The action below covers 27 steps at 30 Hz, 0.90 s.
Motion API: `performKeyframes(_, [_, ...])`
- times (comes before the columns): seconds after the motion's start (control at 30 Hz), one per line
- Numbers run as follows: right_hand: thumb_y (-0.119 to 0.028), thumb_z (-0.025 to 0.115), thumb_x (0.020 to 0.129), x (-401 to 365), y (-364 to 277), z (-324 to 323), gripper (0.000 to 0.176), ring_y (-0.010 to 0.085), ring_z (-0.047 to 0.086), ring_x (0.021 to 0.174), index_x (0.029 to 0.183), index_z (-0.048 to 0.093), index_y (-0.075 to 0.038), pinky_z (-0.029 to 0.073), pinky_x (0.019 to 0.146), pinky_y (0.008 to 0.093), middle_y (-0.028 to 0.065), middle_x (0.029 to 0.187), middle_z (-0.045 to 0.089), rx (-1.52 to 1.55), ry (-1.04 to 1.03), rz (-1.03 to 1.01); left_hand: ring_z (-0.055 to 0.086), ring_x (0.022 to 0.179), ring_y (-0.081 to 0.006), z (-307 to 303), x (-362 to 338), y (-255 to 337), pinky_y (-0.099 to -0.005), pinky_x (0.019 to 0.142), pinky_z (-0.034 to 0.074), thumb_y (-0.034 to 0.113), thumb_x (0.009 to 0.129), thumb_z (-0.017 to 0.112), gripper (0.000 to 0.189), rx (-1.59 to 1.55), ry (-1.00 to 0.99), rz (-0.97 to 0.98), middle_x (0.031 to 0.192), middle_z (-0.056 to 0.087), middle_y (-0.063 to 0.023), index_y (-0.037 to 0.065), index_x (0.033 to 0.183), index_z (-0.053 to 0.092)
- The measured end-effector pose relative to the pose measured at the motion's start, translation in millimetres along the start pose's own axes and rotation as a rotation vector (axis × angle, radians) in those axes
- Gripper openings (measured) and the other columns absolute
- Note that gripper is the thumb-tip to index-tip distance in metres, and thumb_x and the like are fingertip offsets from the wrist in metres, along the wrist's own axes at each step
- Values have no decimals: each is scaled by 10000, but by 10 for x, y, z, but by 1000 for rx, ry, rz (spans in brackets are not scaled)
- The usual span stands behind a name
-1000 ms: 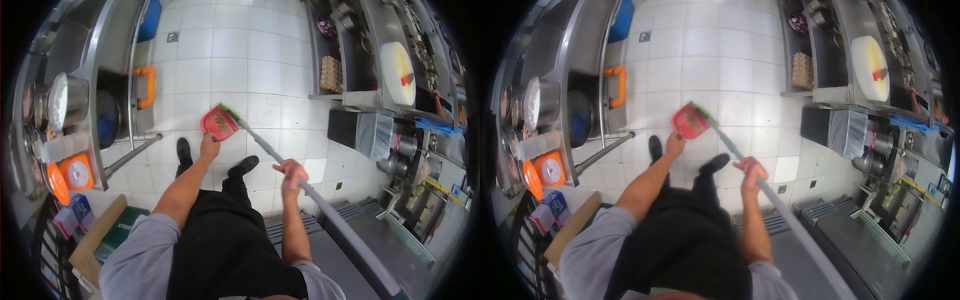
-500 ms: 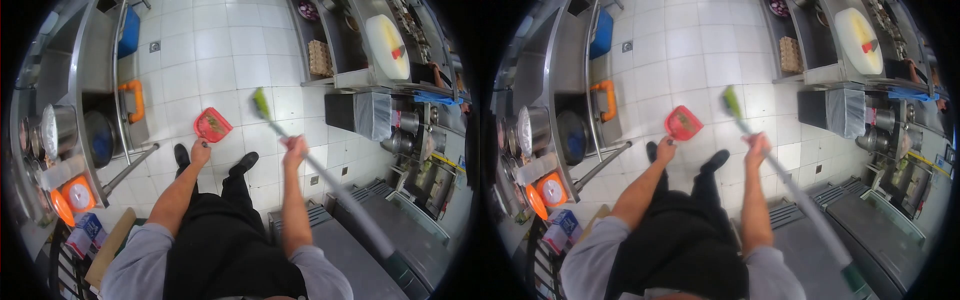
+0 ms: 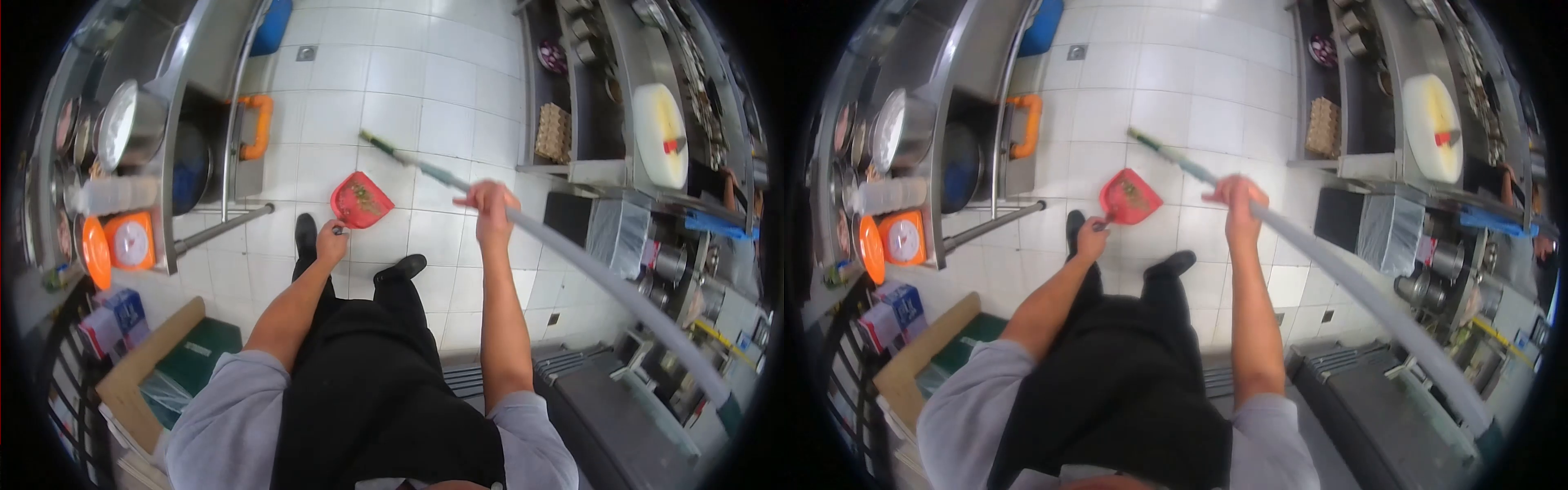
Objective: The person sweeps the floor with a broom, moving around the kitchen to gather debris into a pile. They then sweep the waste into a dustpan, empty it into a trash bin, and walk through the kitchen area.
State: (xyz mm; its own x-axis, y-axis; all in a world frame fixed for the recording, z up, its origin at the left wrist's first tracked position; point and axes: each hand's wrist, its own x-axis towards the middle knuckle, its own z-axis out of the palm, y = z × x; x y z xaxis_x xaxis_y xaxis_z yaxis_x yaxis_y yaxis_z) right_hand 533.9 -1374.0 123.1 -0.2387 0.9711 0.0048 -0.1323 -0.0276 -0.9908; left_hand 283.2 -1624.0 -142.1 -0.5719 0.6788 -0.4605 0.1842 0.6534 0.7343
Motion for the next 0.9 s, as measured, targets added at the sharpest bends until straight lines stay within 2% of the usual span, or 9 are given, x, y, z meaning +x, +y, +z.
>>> performKeyframes(0.17, [-292,536,1102,368,878,537,468,172,577,661,735,550,-2,655,673,413,90,746,565,-67,31,197,713,978,-302,-144,-226,-291,-389,886,545,101,759,797,298,-68,142,-221,1045,734,-133,73,1042,709])
performKeyframes(0.3, [-211,549,1091,-783,1282,649,415,161,640,736,779,601,58,631,721,370,93,780,608,-305,-181,175,706,953,-292,-194,-211,-469,-382,877,545,88,759,775,292,-16,177,-159,999,720,-123,74,1043,710])
performKeyframes(0.37, [-197,519,1093,-1168,990,654,416,175,629,732,763,563,53,644,740,396,104,804,596,-272,-205,209,703,965,-306,-248,-136,-439,-394,881,545,89,764,759,293,-4,132,-162,1010,717,-130,75,1053,709])
performKeyframes(0.47, [-296,493,1116,-1336,550,516,489,206,586,730,742,500,20,680,748,480,116,784,539,-74,18,193,699,1004,-332,-424,-75,-388,-413,898,544,90,776,741,294,46,80,-85,1060,717,-147,78,1068,708])
performKeyframes(0.57, [-437,444,1122,-1367,236,146,582,217,553,706,690,422,-48,685,637,490,89,695,464,-11,242,84,691,1046,-364,-698,16,-314,-427,919,541,83,791,717,287,111,-4,-38,1120,715,-169,85,1078,709])
performKeyframes(0.67, [-438,407,1139,-1467,8,-90,593,230,550,721,675,398,-70,683,649,489,72,671,428,-91,499,71,687,1072,-381,-1047,189,-361,-439,938,540,66,810,686,271,190,-114,27,1146,713,-183,94,1078,713])
performKeyframes(0.83, [-369,469,1137,-1903,588,-1,510,210,545,722,714,398,-93,659,722,478,43,686,424,86,1085,70,687,1075,-390,-1506,520,-583,-459,950,539,49,828,654,248,339,-300,210,1137,714,-191,101,1061,723])
performKeyframes(0.87, [-358,472,1136,-2005,732,205,501,203,544,719,716,399,-96,653,728,478,36,687,421,89,1154,74,689,1073,-389,-1539,563,-590,-461,953,539,47,830,653,242,364,-322,229,1129,716,-189,101,1055,725])
performKeyframes(0.9, [-345,489,1131,-2276,997,304,485,198,539,706,719,409,-101,646,723,480,28,688,419,139,1010,76,691,1072,-388,-1570,577,-604,-463,955,539,45,831,651,236,386,-345,242,1122,717,-188,100,1049,726])
